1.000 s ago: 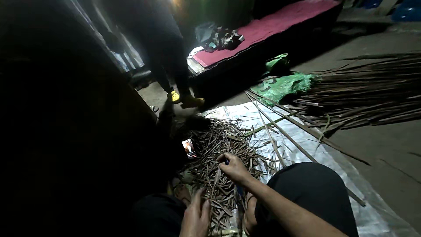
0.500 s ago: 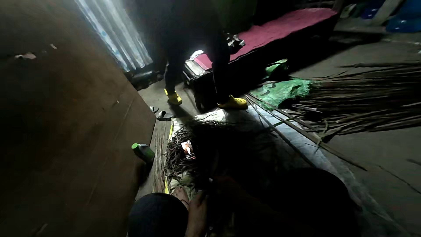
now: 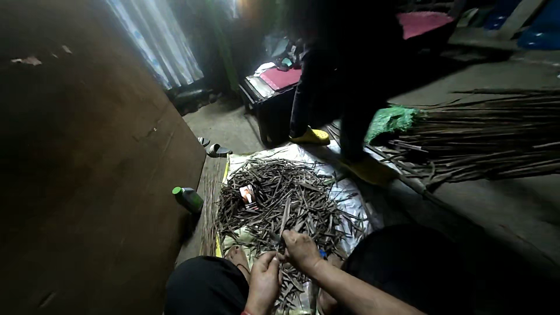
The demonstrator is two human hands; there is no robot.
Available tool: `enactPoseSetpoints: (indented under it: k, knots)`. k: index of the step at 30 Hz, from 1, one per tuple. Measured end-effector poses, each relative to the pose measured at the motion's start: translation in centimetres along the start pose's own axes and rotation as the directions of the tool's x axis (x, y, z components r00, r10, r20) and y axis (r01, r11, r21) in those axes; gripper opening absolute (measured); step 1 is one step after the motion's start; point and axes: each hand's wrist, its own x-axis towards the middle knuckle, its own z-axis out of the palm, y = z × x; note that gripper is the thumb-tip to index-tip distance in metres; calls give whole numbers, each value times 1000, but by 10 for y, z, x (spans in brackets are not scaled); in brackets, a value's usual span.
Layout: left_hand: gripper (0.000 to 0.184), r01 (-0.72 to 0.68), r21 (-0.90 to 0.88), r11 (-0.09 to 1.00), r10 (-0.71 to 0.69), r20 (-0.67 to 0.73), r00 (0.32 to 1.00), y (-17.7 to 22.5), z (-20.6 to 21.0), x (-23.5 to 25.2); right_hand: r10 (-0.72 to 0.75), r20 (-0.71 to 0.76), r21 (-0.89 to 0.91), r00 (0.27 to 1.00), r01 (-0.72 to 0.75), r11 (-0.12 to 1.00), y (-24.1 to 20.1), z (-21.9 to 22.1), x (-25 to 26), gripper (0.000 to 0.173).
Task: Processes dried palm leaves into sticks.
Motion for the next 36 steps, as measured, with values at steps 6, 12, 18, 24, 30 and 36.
enactPoseSetpoints:
  k: [6,12,18,24,30,36]
  knots:
    - [27,76,-83,994,-71,67,995,2,9,-7,213,59,44,975,-216,975,14,-16,15,35]
    - [28,78,-58,995,-73,93,993,-7,14,-15,301,-34,65,953,-299,952,45,-21,40,42]
    - [27,90,57,994,-95,97,991,-17,8,-20,464,92,325,881,-467,823,78,-27,55,48]
    - [32,172,-96,980,-166,69,984,-4,-4,-17,291,146,287,945,-322,902,60,-22,45,33]
    - [30,139,-70,988,-136,54,989,4,-4,-6,95,242,29,966,-105,994,-6,-14,-6,35]
    - [28,136,-28,990,-134,64,989,1,-4,-12,114,157,-60,981,-106,993,-3,-8,4,34]
